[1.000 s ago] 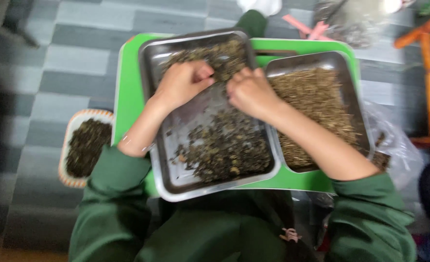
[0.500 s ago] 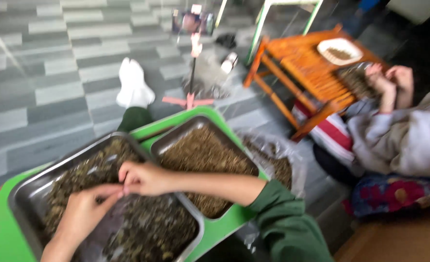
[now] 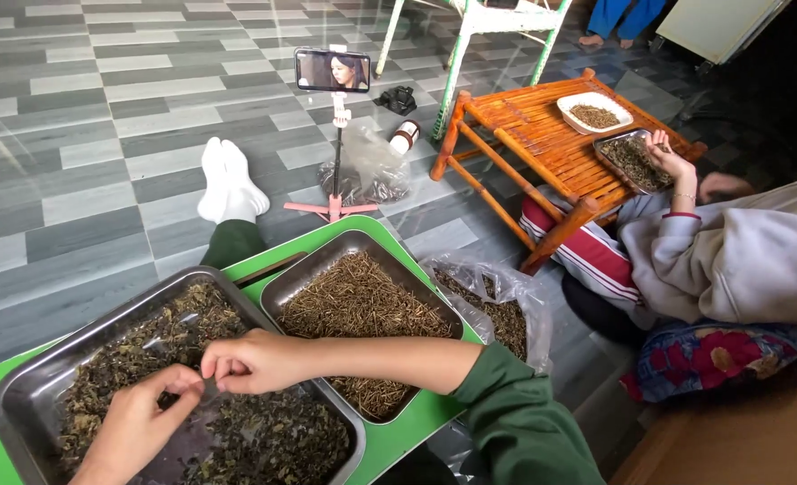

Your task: Sorting dried tea leaves by hand to remove stems and impurities into separate trays.

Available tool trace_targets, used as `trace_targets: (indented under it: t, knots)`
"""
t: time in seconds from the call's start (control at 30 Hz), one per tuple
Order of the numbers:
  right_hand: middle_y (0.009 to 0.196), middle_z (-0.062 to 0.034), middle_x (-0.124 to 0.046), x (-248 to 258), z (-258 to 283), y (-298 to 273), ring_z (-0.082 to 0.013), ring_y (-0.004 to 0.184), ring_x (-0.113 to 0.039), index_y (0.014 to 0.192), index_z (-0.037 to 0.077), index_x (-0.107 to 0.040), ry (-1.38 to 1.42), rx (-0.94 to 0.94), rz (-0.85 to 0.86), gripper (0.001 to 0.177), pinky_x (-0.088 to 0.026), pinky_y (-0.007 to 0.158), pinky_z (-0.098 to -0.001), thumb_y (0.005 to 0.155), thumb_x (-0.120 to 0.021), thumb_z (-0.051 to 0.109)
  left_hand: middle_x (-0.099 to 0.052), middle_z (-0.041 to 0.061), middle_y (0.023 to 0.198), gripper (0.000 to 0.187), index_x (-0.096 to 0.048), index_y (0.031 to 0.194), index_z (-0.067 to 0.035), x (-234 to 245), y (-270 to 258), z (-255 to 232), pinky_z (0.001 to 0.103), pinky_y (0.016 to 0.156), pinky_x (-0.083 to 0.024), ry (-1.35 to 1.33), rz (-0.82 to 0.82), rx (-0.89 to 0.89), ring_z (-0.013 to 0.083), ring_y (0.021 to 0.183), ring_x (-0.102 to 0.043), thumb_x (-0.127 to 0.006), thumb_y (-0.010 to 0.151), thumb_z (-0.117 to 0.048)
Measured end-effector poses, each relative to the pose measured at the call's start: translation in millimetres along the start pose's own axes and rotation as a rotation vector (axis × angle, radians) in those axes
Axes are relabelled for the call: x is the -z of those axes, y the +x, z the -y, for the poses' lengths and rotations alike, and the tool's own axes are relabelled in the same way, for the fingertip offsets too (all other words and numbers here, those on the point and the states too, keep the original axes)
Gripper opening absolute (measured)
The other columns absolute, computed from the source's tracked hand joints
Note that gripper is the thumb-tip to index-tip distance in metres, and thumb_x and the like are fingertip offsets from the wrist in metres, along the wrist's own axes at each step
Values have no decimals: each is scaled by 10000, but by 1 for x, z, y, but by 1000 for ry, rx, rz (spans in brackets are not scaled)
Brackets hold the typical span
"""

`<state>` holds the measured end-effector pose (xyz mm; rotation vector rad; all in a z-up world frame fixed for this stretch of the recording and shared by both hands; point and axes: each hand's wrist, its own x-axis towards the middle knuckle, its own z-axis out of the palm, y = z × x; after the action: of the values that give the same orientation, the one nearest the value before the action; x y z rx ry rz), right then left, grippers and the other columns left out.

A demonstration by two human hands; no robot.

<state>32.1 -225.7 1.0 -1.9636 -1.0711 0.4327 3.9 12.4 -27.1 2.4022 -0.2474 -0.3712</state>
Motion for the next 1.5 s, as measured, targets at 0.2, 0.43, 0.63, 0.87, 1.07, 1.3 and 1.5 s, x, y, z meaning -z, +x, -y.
trace_targets:
  t: [0.2, 0.43, 0.63, 0.87, 1.07, 1.3, 1.5]
  knots:
    - [952, -22, -702, 27, 3, -26, -71, 643, -559, 1146, 109, -681, -143, 54, -89, 174, -559, 632, -215, 1002, -584, 113, -797, -20, 740, 300, -691, 886, -183, -4, 0, 10, 254, 621, -566, -2, 6, -15, 113, 607, -731, -459, 1048, -282]
    - [1011, -54, -755, 76, 29, -92, -135, 830, -693, 1140, 95, -704, -150, -190, -174, 180, -620, 774, -225, 972, -642, 105, -760, -39, 819, 231, -762, 934, -172, 3, 2, -4, 247, 773, -463, 18, 173, 62, 79, 782, -728, -645, 978, -366]
    - [986, -73, -770, 79, 13, -114, -135, 747, -719, 1043, 68, -711, -197, -295, -142, 108, -625, 689, -206, 953, -652, 71, -910, -112, 964, 205, -877, 918, -233, 5, -6, -10, 214, 1018, -608, 30, 197, 4, 30, 971, -854, -761, 843, -384]
    - [1051, -107, -762, 74, 8, -119, -224, 954, -752, 1093, 57, -713, -219, -250, -216, 167, -609, 957, -347, 965, -632, 129, -908, -145, 1093, 252, -904, 1032, -257, 7, -8, -14, 230, 876, -640, 25, 135, 21, 36, 949, -860, -762, 836, -328]
    - [1016, -126, -765, 73, 14, -124, -196, 868, -768, 1067, 22, -703, -211, -218, -237, 160, -681, 836, -231, 945, -607, -16, -884, -184, 1082, 226, -889, 1001, -290, 10, -14, -21, 211, 494, -583, 95, 73, -75, 47, 458, -731, -798, 796, -319]
    - [915, -78, -770, 74, -1, -125, -226, 805, -737, 1000, 85, -723, -202, -136, -339, 124, -567, 784, -364, 876, -712, 77, -850, -8, 894, 140, -839, 928, -183, 10, -24, -26, 332, 840, -583, -33, -36, -278, 159, 867, -796, -818, 792, -210]
    - [878, -12, -770, 91, 12, -131, -161, 677, -649, 1003, 155, -753, -194, -260, -428, 152, -521, 680, -315, 859, -764, 108, -816, 117, 903, 151, -798, 1026, -123, 31, -41, -71, 446, 895, -573, -28, 13, -229, 317, 955, -771, -757, 880, -122]
